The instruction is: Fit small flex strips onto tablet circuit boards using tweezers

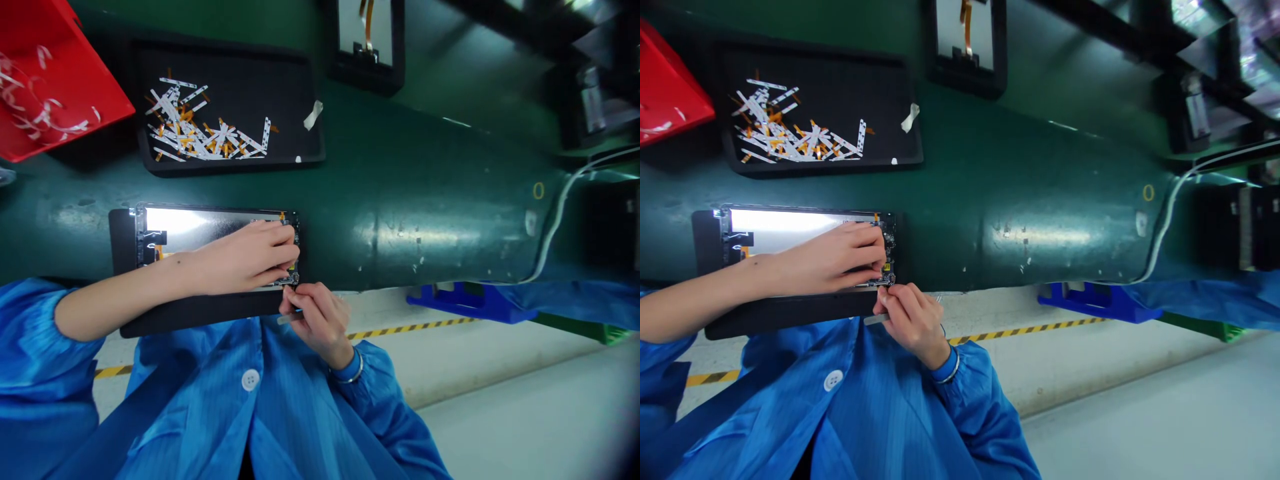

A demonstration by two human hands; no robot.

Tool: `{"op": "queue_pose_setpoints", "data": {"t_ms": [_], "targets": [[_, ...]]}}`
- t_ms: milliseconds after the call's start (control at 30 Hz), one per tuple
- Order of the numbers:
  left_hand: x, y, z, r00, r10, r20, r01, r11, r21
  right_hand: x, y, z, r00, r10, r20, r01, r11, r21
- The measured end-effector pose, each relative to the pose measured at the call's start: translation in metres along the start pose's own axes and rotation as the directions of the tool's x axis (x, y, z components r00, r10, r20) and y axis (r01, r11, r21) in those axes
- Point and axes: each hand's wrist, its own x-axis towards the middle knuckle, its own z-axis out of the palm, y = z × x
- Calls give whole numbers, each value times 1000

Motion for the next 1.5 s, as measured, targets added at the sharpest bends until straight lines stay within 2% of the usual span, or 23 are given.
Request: {"op": "queue_pose_setpoints", "data": {"t_ms": [133,233,400,500,667,767,900,1200,1500], "targets": [[1,1,-1,1000,-2,9,2,1000,15,4,-2,-8,994,50,97,-53,998,35],[1,2,-2,1000,-6,12,6,1000,15,4,2,-11,984,104,147,-124,983,135],[1,1,-2,1000,-6,19,6,1000,20,4,8,-10,968,198,153,-238,921,310],[1,1,-2,1000,0,20,0,1000,24,5,7,-10,973,186,135,-217,940,265],[0,0,-1,1000,-12,22,12,1000,15,9,3,-11,990,76,119,-90,989,117],[0,0,1,1000,-1,4,1,1000,28,7,0,-10,990,90,104,-98,992,77],[0,0,2,1000,9,-10,-8,999,42,-1,-1,-3,984,162,68,-170,977,129],[-4,-2,-8,995,48,90,-46,999,-16,-1,7,-5,953,285,101,-302,912,276],[-26,7,-17,990,98,105,-108,990,95,3,12,0,974,218,57,-225,928,298]]}}
